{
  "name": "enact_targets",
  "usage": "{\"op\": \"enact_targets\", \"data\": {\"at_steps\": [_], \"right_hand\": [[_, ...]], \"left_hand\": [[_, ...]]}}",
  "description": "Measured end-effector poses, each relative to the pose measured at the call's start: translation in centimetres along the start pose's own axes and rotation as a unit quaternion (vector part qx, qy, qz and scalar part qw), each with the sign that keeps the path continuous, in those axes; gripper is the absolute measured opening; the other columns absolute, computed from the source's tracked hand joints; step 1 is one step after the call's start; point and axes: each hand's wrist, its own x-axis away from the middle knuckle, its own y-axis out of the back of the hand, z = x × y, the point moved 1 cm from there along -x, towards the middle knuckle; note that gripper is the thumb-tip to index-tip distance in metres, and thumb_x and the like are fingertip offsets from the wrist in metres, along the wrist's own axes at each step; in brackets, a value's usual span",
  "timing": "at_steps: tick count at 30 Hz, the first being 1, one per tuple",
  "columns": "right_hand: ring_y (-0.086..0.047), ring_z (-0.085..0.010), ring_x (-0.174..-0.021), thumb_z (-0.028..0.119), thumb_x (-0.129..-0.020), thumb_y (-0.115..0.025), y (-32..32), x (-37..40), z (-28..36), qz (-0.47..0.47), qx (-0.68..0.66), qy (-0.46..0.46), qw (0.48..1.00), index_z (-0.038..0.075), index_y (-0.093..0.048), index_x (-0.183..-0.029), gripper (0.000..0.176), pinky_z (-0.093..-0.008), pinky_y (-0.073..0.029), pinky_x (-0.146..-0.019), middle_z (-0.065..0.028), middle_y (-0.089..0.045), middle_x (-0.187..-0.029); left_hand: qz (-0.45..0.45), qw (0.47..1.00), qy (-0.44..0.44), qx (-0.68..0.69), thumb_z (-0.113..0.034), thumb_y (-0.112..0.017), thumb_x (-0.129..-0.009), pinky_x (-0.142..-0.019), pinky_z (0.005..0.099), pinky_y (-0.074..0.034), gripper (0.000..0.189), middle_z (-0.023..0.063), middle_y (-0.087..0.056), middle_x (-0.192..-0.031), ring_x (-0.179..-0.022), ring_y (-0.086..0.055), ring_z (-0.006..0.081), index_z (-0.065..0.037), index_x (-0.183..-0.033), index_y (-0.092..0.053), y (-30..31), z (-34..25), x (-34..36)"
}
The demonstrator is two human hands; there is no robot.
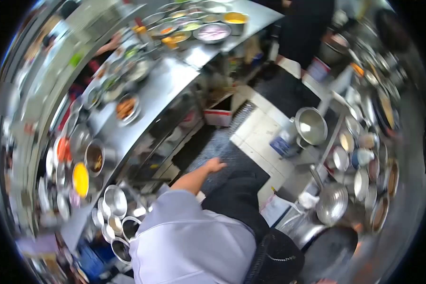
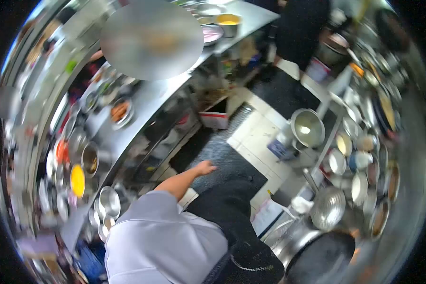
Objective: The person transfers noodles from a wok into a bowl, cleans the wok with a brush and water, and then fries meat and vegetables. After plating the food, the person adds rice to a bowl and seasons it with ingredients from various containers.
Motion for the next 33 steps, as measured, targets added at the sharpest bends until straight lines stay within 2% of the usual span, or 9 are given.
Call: {"op": "enact_targets", "data": {"at_steps": [1,2,6,9,21,23,27,29,33], "right_hand": [[-0.067,-0.0243,-0.081,0.04,-0.099,-0.041,-1.9,-0.4,1.0,0.032,-0.024,-0.018,0.999,0.004,-0.058,-0.124,0.047,-0.038,-0.052,-0.06,-0.0114,-0.068,-0.104],[-0.067,-0.0233,-0.08,0.04,-0.099,-0.041,-3.1,-0.7,1.1,0.052,-0.029,-0.043,0.997,0.004,-0.059,-0.124,0.047,-0.0375,-0.052,-0.059,-0.0105,-0.068,-0.105],[-0.046,-0.0068,-0.048,0.024,-0.096,-0.053,-7.5,-1.4,8.0,0.114,-0.33,-0.183,0.919,0.012,-0.055,-0.093,0.012,-0.0238,-0.039,-0.039,0.0049,-0.048,-0.064],[-0.047,-0.0081,-0.047,0.018,-0.092,-0.058,-10.1,-3.5,14.8,0.079,-0.175,-0.153,0.969,0.005,-0.057,-0.116,0.026,-0.0244,-0.04,-0.037,0.0002,-0.051,-0.065],[-0.062,-0.0293,-0.055,0.016,-0.089,-0.057,-25.9,-20.3,8.3,0.301,-0.176,-0.347,0.871,0.0,-0.057,-0.116,0.032,-0.0422,-0.052,-0.052,-0.017,-0.063,-0.069],[-0.065,-0.0418,-0.074,0.019,-0.087,-0.059,-24.3,-15.0,8.2,0.103,0.219,0.117,0.963,0.004,-0.058,-0.12,0.036,-0.0472,-0.054,-0.069,-0.0237,-0.066,-0.082],[-0.065,-0.0436,-0.081,0.017,-0.087,-0.062,-13.9,-5.6,11.2,0.056,0.131,0.023,0.99,0.008,-0.047,-0.137,0.053,-0.0471,-0.052,-0.076,-0.0242,-0.066,-0.091],[-0.066,-0.0347,-0.074,0.014,-0.089,-0.06,-5.3,0.9,14.1,0.139,-0.203,-0.291,0.925,0.004,-0.044,-0.139,0.054,-0.0424,-0.053,-0.072,-0.0215,-0.065,-0.082],[-0.054,-0.0165,-0.056,0.008,-0.09,-0.059,2.4,14.3,8.5,0.066,0.109,-0.1,0.987,-0.001,-0.042,-0.14,0.054,-0.0356,-0.045,-0.054,-0.0128,-0.051,-0.067]], "left_hand": [[-0.035,0.999,0.017,0.025,-0.046,-0.063,-0.084,-0.075,0.0445,-0.05,0.05,0.0216,-0.067,-0.085,-0.084,-0.066,0.0321,0.002,-0.097,-0.066,-0.5,2.4,0.1],[0.003,1.0,-0.017,-0.014,-0.052,-0.058,-0.086,-0.084,0.0464,-0.051,0.053,0.0221,-0.065,-0.11,-0.102,-0.062,0.0382,-0.002,-0.101,-0.069,-0.7,4.7,0.5],[0.166,0.95,0.213,0.156,-0.04,-0.06,-0.09,-0.058,0.0372,-0.052,0.036,0.0145,-0.067,-0.078,-0.068,-0.064,0.0248,-0.005,-0.086,-0.068,-2.3,8.5,-2.6],[0.225,0.942,0.209,0.136,-0.031,-0.06,-0.09,-0.051,0.0351,-0.049,0.027,0.0119,-0.064,-0.075,-0.062,-0.062,0.023,-0.005,-0.091,-0.064,-0.2,5.1,-7.2],[0.136,0.943,-0.102,0.288,-0.02,-0.058,-0.096,-0.042,0.0274,-0.042,0.023,0.003,-0.05,-0.069,-0.051,-0.048,0.0131,-0.005,-0.11,-0.046,3.8,-23.6,-25.8],[0.162,0.94,-0.103,0.282,-0.017,-0.055,-0.097,-0.043,0.0299,-0.042,0.019,0.0048,-0.051,-0.071,-0.053,-0.051,0.0162,-0.005,-0.107,-0.047,3.5,-23.5,-26.2],[0.224,0.964,0.0,0.141,-0.017,-0.052,-0.098,-0.041,0.0316,-0.042,0.015,0.0072,-0.053,-0.074,-0.056,-0.057,0.0204,-0.005,-0.104,-0.046,2.4,-22.0,-23.9],[0.246,0.958,0.025,0.147,-0.017,-0.053,-0.097,-0.04,0.0294,-0.041,0.014,0.006,-0.052,-0.072,-0.055,-0.056,0.0187,-0.005,-0.102,-0.049,1.9,-20.2,-22.2],[0.222,0.967,0.068,0.105,-0.019,-0.053,-0.094,-0.042,0.0259,-0.042,0.011,0.003,-0.052,-0.071,-0.055,-0.056,0.0157,-0.009,-0.098,-0.054,1.4,-15.4,-17.2]]}}
